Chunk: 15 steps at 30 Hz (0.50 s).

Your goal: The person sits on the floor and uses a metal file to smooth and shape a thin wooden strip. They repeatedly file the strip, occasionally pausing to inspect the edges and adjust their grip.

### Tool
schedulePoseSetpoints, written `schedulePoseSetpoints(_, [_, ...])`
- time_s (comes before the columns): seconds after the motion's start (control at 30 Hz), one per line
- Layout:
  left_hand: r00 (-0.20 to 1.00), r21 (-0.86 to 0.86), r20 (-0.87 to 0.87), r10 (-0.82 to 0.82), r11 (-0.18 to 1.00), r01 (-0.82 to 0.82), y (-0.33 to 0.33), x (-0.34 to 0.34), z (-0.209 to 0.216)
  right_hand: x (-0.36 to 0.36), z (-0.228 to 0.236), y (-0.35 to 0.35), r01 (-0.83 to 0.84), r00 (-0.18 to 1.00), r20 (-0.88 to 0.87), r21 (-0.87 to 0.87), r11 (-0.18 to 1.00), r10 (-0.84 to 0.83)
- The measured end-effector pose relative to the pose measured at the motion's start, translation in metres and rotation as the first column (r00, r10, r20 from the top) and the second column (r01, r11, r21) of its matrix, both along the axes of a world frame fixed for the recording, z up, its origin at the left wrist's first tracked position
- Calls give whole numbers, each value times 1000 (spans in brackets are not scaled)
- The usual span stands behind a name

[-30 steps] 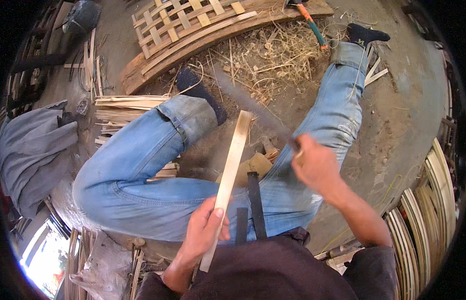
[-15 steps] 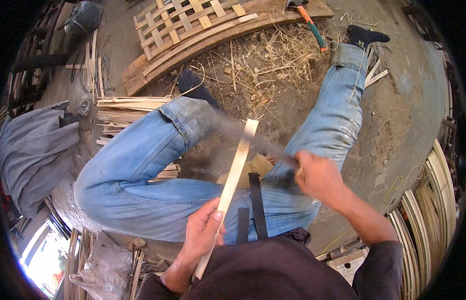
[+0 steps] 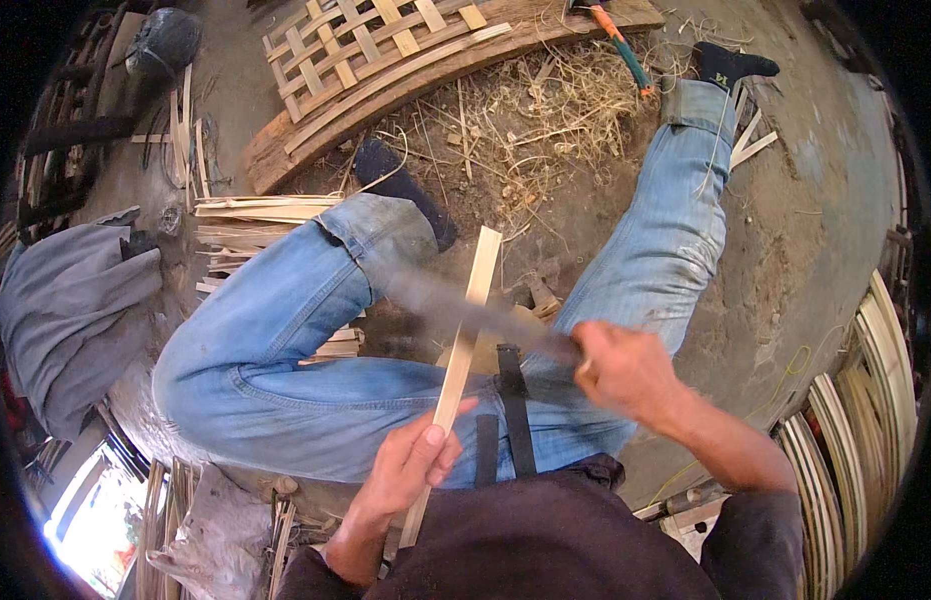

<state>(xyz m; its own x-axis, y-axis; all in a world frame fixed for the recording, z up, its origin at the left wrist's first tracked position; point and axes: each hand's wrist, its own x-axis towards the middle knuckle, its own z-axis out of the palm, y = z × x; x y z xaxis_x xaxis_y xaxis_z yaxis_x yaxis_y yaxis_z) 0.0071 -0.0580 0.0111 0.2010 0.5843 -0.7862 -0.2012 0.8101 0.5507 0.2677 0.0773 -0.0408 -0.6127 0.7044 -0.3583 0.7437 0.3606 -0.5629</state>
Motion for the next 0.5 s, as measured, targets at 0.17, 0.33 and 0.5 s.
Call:
schedulePoseSetpoints(0.17, [1000,3,-28,4,1000,-4,2,3,4,-6,-18,29,153,984,81,51,987,-157])
schedulePoseSetpoints(0.33, [995,-9,-41,-88,996,88,6,-3,7,-14,10,-4,-141,990,14,-69,988,142])
schedulePoseSetpoints(0.5, [997,-25,-80,-10,1000,8,1,0,2,-7,-3,20,207,978,7,-50,977,-207])
